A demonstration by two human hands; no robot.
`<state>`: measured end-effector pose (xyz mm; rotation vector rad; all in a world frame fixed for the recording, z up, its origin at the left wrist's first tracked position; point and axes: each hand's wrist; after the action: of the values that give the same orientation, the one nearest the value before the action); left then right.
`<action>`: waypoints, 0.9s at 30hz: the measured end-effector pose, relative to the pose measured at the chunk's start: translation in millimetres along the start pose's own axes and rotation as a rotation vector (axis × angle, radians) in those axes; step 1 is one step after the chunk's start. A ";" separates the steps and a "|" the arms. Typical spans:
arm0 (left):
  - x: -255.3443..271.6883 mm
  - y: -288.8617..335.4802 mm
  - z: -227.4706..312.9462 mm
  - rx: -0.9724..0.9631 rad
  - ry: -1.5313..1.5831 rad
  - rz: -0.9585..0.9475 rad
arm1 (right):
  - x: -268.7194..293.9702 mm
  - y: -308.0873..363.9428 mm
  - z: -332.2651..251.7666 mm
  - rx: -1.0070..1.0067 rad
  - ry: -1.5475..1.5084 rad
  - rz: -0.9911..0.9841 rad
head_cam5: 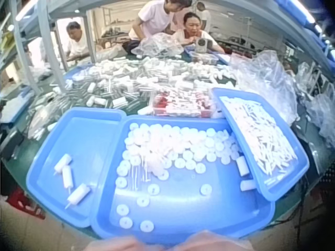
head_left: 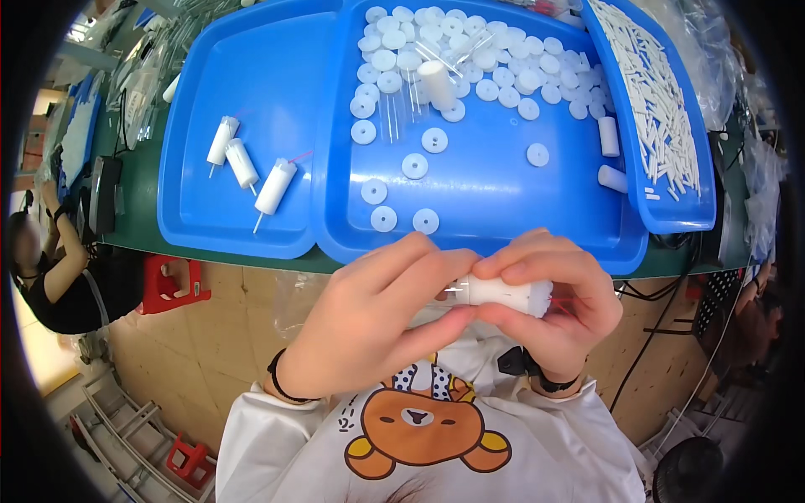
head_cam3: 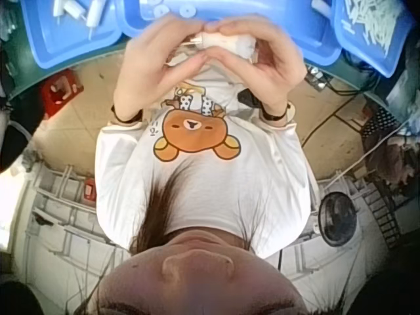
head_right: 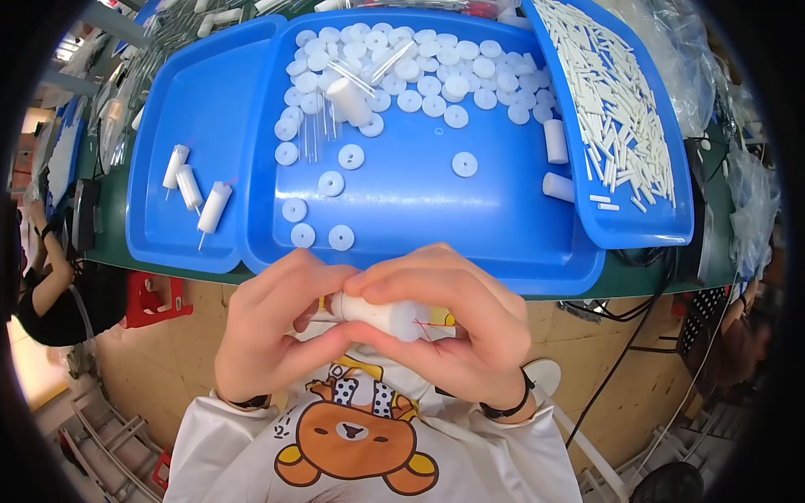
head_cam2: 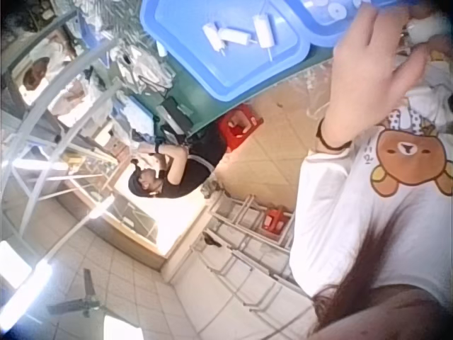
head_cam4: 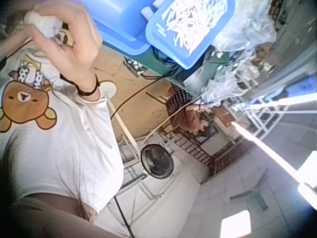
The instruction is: Manually assembling small white cylindrical parts with blue and red components in a factory setting.
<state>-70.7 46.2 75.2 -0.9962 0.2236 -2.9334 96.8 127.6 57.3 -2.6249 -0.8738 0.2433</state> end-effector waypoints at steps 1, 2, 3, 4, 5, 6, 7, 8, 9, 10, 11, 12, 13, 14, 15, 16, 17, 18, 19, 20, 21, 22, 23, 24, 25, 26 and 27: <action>-2.1 0.9 -2.5 -0.025 -0.064 0.004 | -2.1 1.0 -0.8 -0.016 0.005 0.014; -3.8 1.5 -4.4 -0.050 -0.127 0.009 | -5.6 2.1 -3.4 -0.056 -0.099 0.028; -6.1 1.7 -4.1 -0.061 -0.074 0.022 | -9.8 3.1 -7.5 -0.096 -0.203 0.042; -9.3 2.0 -2.7 -0.071 -0.021 0.035 | -11.8 3.6 -9.6 -0.136 -0.307 0.056; -11.4 2.5 -1.3 -0.082 0.033 0.047 | -11.2 4.4 -8.8 -0.124 -0.264 0.036; -11.1 3.7 0.2 -0.052 0.019 0.029 | -10.3 5.8 -7.0 -0.112 -0.220 0.016; -10.0 4.8 1.9 -0.021 0.005 0.011 | -9.2 6.6 -6.1 -0.100 -0.177 -0.004; -9.2 6.1 2.5 0.009 -0.010 -0.008 | -7.2 4.9 -5.8 -0.093 -0.056 -0.046; -9.3 6.8 2.0 0.013 -0.029 -0.007 | -3.9 0.6 -5.0 -0.087 0.066 -0.089; -9.5 7.6 1.3 0.017 -0.047 -0.007 | -3.0 -0.8 -3.5 -0.073 0.130 -0.116; -9.9 7.8 1.7 0.022 -0.066 -0.005 | -1.6 -2.5 -2.3 -0.059 0.191 -0.143; -10.9 8.6 3.0 0.049 -0.037 0.002 | -1.5 -1.8 0.3 -0.037 0.195 -0.154; -12.7 9.8 5.2 0.075 -0.009 0.010 | -1.7 -1.2 1.6 -0.015 0.199 -0.166; -13.8 10.0 6.4 0.100 0.021 0.018 | -4.0 -2.6 -0.4 -0.010 0.207 -0.148; -13.1 8.9 8.8 0.124 0.058 0.007 | -7.6 -4.8 -3.9 -0.006 0.213 -0.129; -10.9 7.0 12.9 0.147 0.094 -0.004 | -9.6 -5.7 -6.0 -0.001 0.220 -0.110; -8.3 5.7 16.3 0.170 0.128 -0.014 | -9.8 -4.5 -5.8 0.005 0.176 -0.075; -5.4 4.0 17.6 0.166 0.193 -0.053 | -9.8 -2.3 -4.5 0.011 0.131 -0.040; -2.0 1.5 17.7 0.162 0.258 -0.092 | -8.7 -0.2 -1.3 0.022 0.080 -0.005; -0.8 0.9 17.6 0.158 0.323 -0.132 | -7.7 2.6 2.0 0.035 0.027 0.028; -1.0 1.8 17.2 0.241 0.447 -0.162 | -5.5 6.3 7.6 0.053 -0.032 0.060; -2.0 3.0 16.2 0.325 0.571 -0.193 | -5.6 7.4 8.7 0.041 -0.102 0.083; -3.5 4.1 14.8 0.409 0.697 -0.224 | -5.6 8.5 10.0 0.030 -0.172 0.106; -6.3 5.2 12.8 0.404 0.833 -0.256 | -6.6 8.2 9.4 0.024 -0.200 0.101; -10.1 6.2 10.3 0.397 0.969 -0.287 | -7.4 7.5 8.9 0.017 -0.228 0.095; -13.0 6.7 8.8 0.391 1.104 -0.316 | -7.7 6.4 8.8 0.011 -0.258 0.088; -15.2 6.3 8.5 0.393 1.185 -0.320 | -7.1 5.4 9.5 0.025 -0.238 0.061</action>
<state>-53.5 40.1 71.8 0.8702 -0.5180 -3.2011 91.5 122.0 46.8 -2.6384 -0.8588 0.5887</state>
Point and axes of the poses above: each hand's wrist, its own y-axis away from the middle knuckle, its own x-axis out of the back of the hand, z = x × y, and after that the axes turned 8 degrees about -y, right-handed
